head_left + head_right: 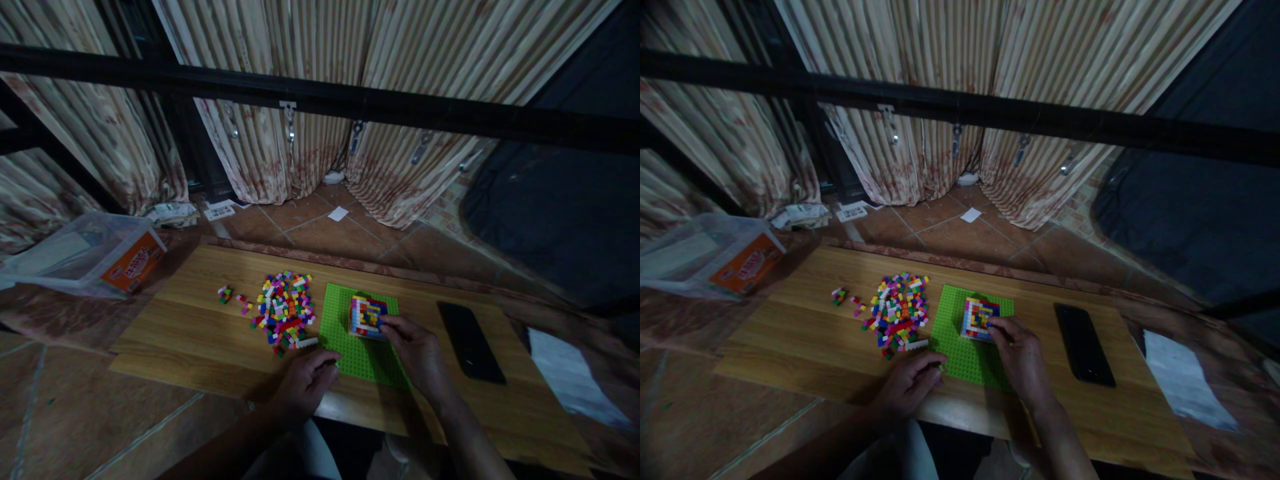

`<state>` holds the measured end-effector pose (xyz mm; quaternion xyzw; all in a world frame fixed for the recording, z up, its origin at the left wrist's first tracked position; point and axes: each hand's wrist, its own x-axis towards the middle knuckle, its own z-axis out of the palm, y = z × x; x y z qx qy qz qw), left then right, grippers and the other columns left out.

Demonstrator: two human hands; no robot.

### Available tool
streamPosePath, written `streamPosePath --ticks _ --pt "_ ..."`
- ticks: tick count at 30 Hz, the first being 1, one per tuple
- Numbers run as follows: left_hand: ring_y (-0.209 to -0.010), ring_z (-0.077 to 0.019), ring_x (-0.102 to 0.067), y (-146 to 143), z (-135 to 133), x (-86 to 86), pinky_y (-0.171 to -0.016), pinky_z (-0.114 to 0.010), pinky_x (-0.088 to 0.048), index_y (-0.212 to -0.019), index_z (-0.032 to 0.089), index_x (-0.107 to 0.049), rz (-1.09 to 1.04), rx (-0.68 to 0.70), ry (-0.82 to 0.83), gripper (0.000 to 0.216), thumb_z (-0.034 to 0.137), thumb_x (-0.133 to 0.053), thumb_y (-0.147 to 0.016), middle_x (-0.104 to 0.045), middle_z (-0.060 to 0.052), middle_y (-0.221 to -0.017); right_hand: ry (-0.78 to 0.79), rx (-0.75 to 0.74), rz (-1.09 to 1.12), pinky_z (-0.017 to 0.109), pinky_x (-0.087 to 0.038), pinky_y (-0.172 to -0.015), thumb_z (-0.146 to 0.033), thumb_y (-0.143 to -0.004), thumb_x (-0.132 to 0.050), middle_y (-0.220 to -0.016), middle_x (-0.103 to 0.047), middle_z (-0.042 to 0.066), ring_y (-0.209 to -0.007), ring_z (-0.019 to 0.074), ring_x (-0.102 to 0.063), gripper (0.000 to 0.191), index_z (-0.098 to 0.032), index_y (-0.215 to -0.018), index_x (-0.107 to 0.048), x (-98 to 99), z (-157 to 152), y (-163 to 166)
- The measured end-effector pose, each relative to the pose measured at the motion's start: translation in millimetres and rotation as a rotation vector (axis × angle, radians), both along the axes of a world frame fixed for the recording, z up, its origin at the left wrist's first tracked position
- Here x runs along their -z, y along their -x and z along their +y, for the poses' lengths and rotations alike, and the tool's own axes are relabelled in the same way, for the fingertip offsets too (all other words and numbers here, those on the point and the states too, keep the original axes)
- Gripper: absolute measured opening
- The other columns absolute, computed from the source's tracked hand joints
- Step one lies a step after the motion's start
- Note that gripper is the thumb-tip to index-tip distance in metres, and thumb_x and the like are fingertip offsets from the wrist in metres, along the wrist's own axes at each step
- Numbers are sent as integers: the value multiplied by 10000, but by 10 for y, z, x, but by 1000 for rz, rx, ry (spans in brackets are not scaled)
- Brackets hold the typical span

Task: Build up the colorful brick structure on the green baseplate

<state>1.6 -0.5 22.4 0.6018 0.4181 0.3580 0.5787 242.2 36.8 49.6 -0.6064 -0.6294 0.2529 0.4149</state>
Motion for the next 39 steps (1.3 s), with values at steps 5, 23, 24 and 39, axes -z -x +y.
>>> streamPosePath --ticks 5,23,24,39 --pt "-733 -162 -662 4 11 23 -680 -256 -518 -1106 157 -642 31 -2 -28 333 394 -516 -907 -684 -57 -819 -71 -34 -133 343 -543 -793 -328 -875 -547 -941 -714 68 -861 212 -683 221 -227 -893 -742 -109 70 8" --pt "-739 -176 -675 21 23 -19 -691 -269 -515 -1121 160 -638 75 16 -14 357 415 -503 -911 -688 -49 -780 -32 -161 -308 360 -518 -834 -215 -868 -544 -910 -744 44 -880 206 -663 223 -259 -888 -762 -79 199 15" --pt "-739 -177 -676 19 24 -16 -688 -270 -517 -1122 163 -637 65 13 -6 358 418 -504 -910 -684 -47 -783 -21 -157 -309 364 -516 -835 -232 -871 -547 -909 -745 45 -878 209 -664 219 -258 -902 -762 -96 211 15" --pt "-752 -185 -675 32 24 17 -698 -285 -530 -1124 158 -640 73 22 -10 373 429 -495 -913 -687 -62 -827 232 47 67 312 -514 -681 -254 -640 -650 -748 -720 16 -696 179 -658 202 -197 -818 -725 -20 340 36"
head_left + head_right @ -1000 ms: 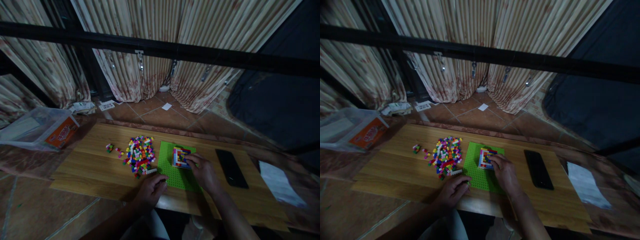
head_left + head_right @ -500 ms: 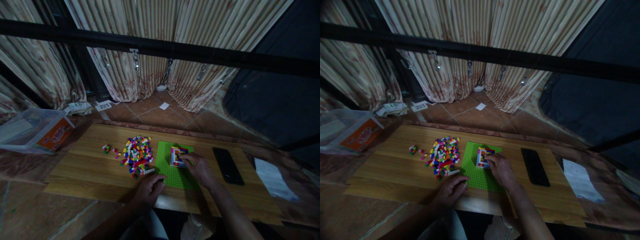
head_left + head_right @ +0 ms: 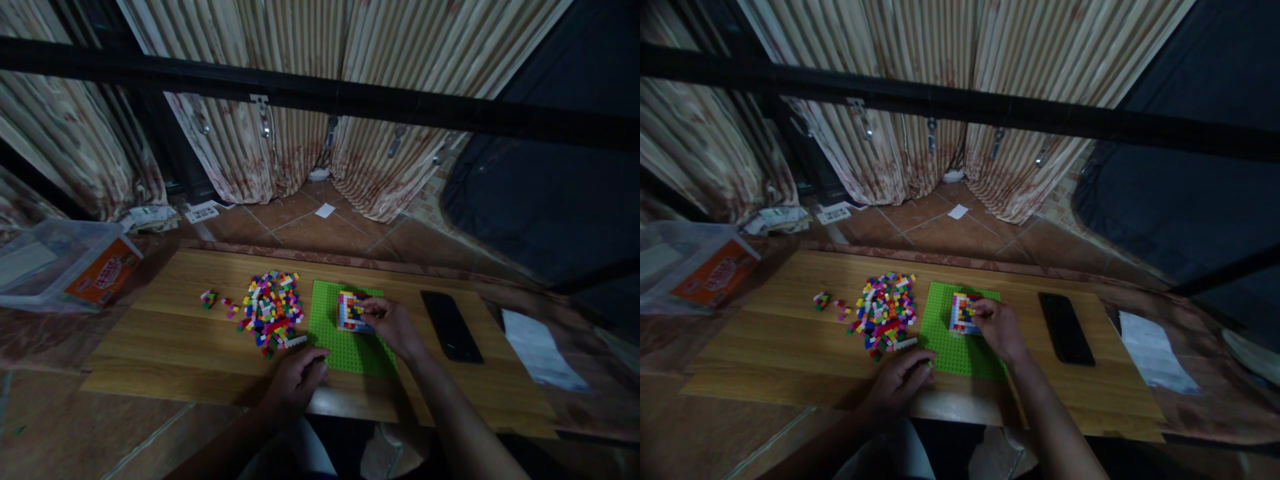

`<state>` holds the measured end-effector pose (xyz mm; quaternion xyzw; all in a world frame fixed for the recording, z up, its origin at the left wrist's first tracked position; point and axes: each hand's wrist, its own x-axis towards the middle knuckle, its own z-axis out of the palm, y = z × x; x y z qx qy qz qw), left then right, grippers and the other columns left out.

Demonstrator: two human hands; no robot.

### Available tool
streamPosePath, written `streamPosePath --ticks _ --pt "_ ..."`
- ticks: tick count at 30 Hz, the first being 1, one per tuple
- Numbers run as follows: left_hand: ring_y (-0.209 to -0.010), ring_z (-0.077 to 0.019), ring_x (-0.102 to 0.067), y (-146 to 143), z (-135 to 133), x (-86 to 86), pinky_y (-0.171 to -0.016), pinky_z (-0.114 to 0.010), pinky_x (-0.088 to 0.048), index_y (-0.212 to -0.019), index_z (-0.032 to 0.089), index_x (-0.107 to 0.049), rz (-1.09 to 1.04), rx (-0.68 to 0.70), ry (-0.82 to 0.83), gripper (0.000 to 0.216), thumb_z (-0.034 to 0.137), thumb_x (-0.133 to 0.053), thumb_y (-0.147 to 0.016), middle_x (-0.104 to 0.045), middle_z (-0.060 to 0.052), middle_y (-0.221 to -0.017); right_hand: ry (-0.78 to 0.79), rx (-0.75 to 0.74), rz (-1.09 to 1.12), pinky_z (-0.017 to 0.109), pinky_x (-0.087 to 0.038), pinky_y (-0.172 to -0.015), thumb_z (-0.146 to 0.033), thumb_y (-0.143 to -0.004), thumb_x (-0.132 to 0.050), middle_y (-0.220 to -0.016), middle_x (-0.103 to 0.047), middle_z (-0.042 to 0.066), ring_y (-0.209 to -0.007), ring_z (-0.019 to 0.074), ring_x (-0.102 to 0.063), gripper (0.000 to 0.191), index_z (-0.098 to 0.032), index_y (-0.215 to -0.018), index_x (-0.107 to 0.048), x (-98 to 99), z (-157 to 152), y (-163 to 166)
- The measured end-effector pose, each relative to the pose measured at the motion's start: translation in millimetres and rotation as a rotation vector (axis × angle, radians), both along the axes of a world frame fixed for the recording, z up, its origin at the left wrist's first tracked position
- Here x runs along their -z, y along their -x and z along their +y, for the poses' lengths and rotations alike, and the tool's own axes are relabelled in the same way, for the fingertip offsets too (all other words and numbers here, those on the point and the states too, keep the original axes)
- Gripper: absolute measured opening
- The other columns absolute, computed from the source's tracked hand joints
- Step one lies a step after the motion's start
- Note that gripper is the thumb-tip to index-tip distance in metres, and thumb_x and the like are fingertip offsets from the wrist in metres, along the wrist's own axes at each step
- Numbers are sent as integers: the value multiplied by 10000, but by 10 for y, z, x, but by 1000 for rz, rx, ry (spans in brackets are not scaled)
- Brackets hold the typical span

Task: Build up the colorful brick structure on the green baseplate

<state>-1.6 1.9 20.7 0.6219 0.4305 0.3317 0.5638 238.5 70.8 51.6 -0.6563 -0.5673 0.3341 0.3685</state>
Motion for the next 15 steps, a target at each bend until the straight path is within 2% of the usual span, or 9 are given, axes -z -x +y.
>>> streamPosePath --ticks 5,15 --pt "-747 -179 -672 -7 3 1 -705 -282 -526 -1133 154 -630 2 11 12 381 432 -496 -910 -689 -57 -815 77 30 13 285 -490 -596 -212 -546 -685 -638 -683 -2 -607 165 -625 163 -182 -706 -694 -45 76 -16" --pt "-760 -172 -645 5 6 -57 -683 -274 -504 -1107 190 -647 85 4 -65 327 401 -478 -925 -695 -53 -841 183 -83 -83 207 -405 -464 -130 -468 -725 -497 -628 -54 -464 109 -560 130 -211 -553 -670 -58 301 -108"
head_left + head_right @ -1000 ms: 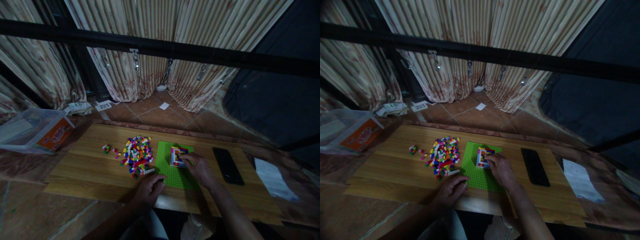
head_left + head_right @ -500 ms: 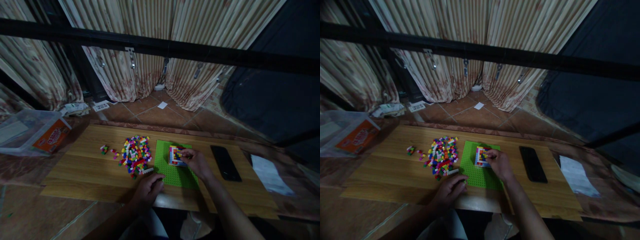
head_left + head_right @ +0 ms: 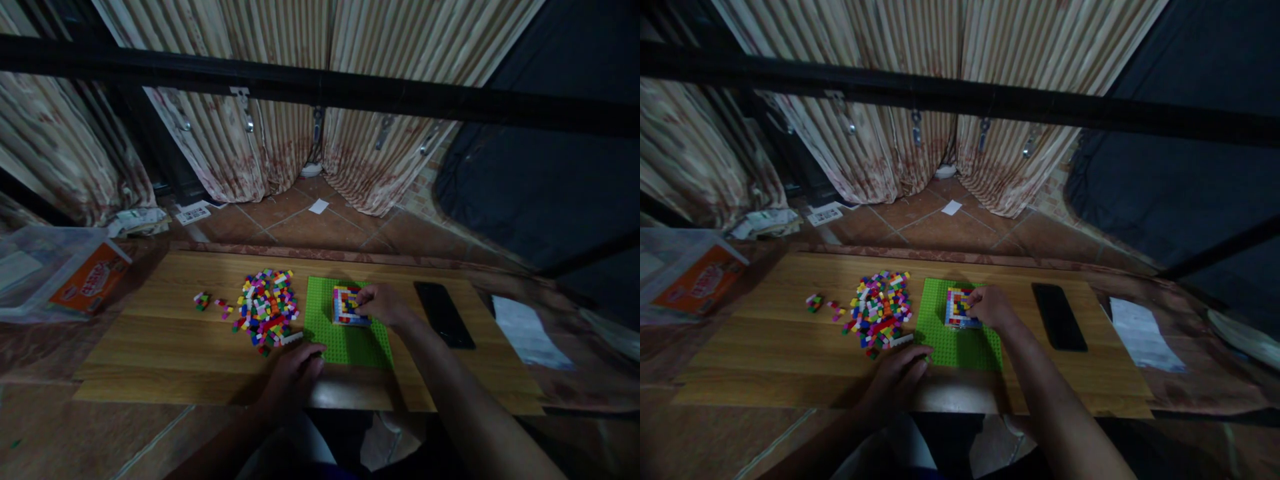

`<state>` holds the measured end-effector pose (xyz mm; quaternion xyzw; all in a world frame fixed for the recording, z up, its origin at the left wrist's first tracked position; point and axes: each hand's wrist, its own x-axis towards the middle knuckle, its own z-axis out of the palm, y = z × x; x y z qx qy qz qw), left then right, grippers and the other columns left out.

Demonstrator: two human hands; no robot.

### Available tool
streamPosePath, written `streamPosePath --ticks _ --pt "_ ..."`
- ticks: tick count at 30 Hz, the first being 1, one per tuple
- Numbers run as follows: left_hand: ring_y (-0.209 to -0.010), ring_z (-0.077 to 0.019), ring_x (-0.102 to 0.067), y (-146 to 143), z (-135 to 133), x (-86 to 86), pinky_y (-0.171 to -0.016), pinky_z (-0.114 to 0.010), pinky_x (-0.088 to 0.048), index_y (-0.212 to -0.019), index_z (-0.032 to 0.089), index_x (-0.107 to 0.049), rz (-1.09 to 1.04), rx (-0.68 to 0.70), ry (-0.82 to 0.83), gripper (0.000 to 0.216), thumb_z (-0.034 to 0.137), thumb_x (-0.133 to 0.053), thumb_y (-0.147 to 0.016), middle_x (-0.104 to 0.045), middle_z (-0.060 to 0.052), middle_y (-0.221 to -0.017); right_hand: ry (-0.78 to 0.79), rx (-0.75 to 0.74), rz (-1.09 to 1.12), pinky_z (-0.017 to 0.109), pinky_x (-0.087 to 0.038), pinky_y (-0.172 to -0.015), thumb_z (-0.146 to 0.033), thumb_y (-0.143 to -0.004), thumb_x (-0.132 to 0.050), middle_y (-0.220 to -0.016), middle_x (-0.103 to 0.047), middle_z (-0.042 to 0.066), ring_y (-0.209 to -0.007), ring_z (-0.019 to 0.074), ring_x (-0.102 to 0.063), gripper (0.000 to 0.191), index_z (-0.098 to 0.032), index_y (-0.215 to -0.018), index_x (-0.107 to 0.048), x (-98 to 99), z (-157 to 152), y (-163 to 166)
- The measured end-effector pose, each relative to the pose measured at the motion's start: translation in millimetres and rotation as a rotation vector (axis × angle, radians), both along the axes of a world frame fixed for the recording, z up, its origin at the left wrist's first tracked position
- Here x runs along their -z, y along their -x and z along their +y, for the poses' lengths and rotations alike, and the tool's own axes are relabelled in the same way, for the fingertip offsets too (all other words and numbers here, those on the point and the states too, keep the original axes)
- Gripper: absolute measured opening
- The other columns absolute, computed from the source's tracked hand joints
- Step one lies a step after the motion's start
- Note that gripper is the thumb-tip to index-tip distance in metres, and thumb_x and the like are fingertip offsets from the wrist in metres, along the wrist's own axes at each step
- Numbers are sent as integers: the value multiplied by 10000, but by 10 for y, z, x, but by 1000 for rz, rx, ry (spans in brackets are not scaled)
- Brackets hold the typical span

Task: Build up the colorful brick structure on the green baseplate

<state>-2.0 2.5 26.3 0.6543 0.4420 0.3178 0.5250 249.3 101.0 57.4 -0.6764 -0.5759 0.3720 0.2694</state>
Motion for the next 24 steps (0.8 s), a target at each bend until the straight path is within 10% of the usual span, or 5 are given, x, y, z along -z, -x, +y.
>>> streamPosePath --ticks 13,24 --pt "-792 -199 -678 -16 31 24 -747 -313 -535 -1094 209 -673 44 -54 11 327 412 -516 -890 -727 -52 -854 -27 3 1 221 -415 -481 -149 -476 -749 -466 -629 -43 -453 115 -556 115 -221 -493 -661 -127 1 70" --pt "-736 -169 -664 -23 -3 127 -718 -305 -544 -1204 170 -580 -120 -99 60 471 524 -419 -938 -709 -65 -868 -252 214 268 335 -531 -740 -404 -793 -619 -801 -736 45 -777 216 -682 216 -205 -781 -701 127 -1009 493"
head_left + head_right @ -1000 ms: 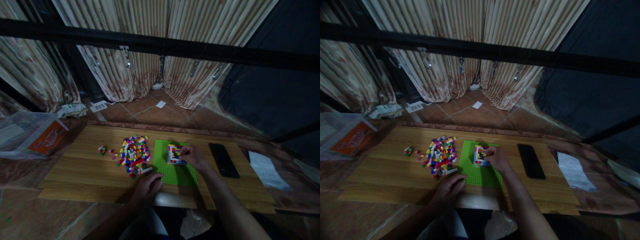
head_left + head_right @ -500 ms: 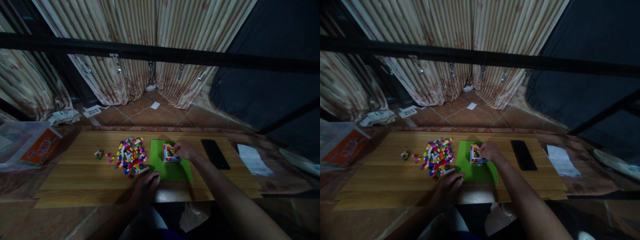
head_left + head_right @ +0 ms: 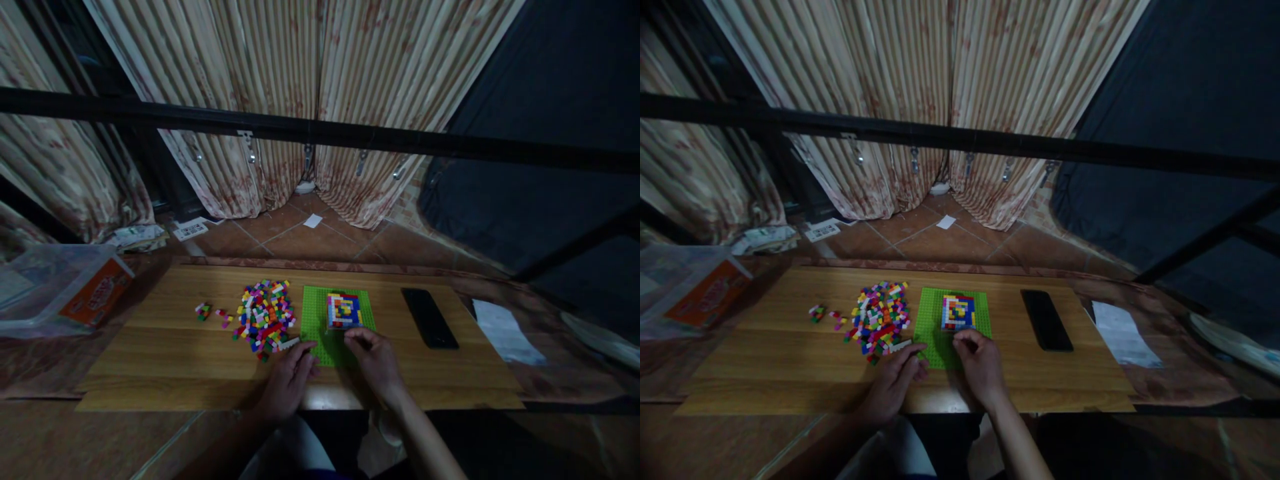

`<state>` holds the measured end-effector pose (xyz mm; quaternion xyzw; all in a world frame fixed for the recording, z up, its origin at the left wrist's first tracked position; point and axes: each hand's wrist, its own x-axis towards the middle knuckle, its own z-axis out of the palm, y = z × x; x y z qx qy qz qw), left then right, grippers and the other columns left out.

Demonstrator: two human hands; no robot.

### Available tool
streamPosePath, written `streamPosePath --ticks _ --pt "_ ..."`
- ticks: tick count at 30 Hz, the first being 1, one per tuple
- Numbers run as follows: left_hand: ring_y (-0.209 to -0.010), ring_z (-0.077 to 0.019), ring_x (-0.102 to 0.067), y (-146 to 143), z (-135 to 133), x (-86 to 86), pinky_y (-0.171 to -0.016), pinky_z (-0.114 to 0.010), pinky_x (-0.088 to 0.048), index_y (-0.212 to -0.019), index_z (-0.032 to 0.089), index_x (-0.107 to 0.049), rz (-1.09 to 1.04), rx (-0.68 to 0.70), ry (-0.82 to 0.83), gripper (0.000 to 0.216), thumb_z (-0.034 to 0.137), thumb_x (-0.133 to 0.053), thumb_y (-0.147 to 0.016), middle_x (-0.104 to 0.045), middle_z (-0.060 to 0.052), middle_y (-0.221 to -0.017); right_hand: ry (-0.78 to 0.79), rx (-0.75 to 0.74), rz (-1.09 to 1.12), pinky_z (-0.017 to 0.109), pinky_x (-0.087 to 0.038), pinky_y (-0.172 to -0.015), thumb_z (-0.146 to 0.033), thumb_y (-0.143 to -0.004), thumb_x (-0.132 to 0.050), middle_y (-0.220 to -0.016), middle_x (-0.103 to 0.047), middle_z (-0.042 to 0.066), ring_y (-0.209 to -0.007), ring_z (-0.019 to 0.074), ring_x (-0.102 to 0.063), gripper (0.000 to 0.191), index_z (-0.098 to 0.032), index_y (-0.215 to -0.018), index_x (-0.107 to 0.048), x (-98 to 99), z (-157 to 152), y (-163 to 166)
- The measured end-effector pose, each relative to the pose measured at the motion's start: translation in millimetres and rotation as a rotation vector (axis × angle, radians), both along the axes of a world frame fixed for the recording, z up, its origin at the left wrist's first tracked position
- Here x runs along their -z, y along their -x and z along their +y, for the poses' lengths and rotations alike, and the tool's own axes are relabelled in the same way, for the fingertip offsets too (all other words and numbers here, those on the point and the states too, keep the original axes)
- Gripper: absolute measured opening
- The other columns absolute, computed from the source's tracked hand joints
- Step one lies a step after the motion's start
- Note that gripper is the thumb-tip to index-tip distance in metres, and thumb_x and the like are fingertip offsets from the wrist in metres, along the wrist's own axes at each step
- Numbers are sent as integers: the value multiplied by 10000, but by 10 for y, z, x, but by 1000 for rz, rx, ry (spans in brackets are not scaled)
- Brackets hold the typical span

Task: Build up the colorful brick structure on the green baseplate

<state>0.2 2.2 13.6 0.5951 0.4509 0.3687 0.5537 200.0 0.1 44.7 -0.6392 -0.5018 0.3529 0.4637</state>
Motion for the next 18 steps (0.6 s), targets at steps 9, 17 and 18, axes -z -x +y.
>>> streamPosePath --ticks 9,17,18 --pt "-766 -160 -657 37 -121 -124 -704 -266 -534 -1088 184 -625 160 102 -188 282 368 -513 -905 -688 -61 -878 64 -102 -68 339 -535 -741 -347 -870 -546 -887 -722 46 -851 233 -682 189 -238 -856 -700 88 -287 400" --pt "-986 -172 -673 699 -85 -159 -873 -290 -551 -1143 260 -623 555 -143 -423 285 273 -573 -863 -692 -37 -1120 -65 -241 -290 320 -506 -772 -200 -907 -486 -920 -696 43 -857 205 -666 214 -235 -897 -696 101 -93 641" --pt "-994 -173 -676 799 -49 -153 -876 -295 -556 -1155 266 -617 584 -182 -456 285 272 -557 -876 -694 -33 -1119 -84 -259 -310 314 -503 -772 -185 -909 -484 -922 -691 41 -862 199 -662 219 -236 -899 -696 93 -58 691"
